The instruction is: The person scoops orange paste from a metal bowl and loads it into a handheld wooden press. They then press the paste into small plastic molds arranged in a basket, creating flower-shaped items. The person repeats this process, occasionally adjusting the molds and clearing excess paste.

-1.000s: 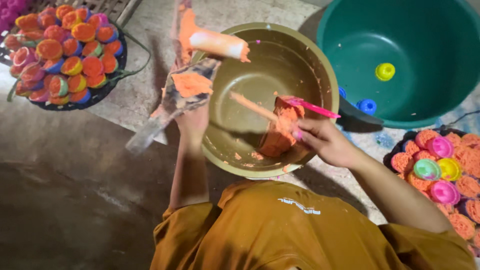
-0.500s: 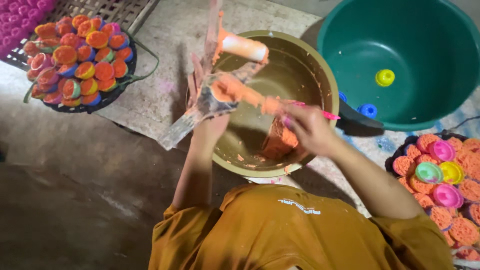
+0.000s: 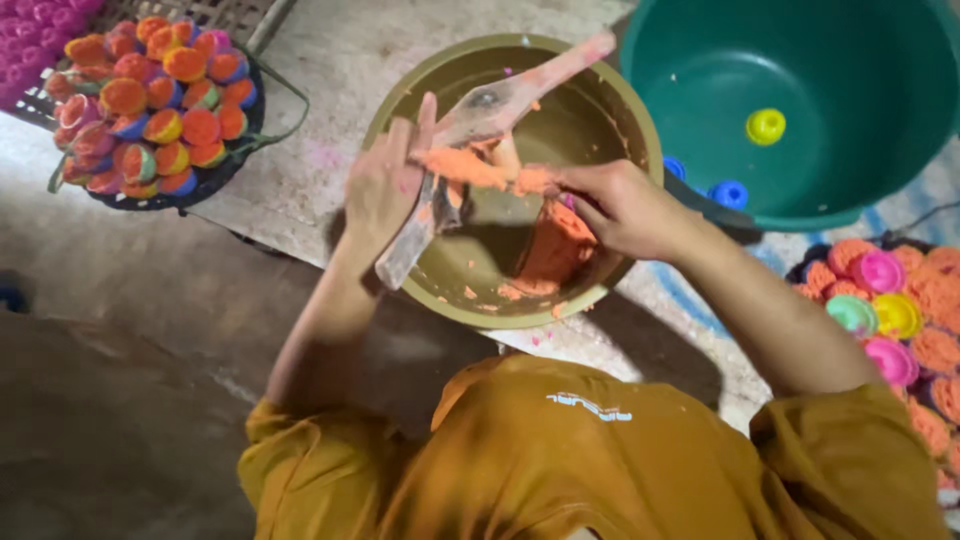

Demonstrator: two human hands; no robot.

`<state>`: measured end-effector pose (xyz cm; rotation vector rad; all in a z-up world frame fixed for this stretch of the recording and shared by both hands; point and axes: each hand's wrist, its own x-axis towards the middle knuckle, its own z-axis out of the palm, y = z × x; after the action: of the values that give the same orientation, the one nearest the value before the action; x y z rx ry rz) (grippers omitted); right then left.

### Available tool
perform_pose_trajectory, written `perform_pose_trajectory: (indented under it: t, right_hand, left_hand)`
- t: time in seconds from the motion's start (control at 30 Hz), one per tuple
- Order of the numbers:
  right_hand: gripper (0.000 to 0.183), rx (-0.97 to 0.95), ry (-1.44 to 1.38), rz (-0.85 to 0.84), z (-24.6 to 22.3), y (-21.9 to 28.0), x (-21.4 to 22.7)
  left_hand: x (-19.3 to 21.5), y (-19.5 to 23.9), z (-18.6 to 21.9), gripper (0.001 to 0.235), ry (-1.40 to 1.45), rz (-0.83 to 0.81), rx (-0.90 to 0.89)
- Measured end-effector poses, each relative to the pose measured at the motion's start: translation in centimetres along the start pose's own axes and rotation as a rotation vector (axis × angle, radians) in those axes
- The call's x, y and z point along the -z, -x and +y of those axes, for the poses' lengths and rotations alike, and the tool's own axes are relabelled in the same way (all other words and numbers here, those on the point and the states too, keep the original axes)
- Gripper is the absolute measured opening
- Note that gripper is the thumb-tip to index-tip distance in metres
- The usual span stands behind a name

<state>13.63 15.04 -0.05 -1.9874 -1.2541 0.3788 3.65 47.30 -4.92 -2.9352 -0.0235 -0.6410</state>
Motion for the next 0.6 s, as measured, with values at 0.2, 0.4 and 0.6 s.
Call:
perform_pose_trajectory:
  t: [0.2, 0.4, 0.6]
  right_hand:
    - [0.045, -0.334, 0.364, -0.231, 0.5, 2.4, -0.3]
    - [0.062, -0.147, 0.577, -0.125, 2.5, 4.3, -1.6]
    - [0.101, 0.346, -1.276, 0.524, 2.8, 15.4, 1.7]
  left_hand:
    - [-2.0, 2.0, -3.4, 0.053, -0.013, 0.123, -0.011]
    - [-4.7, 5.8, 5.9, 0.042, 1.542, 0.080, 0.465]
    - [-4.4, 7.9, 26.5, 0.048, 2.382, -0.820, 0.383]
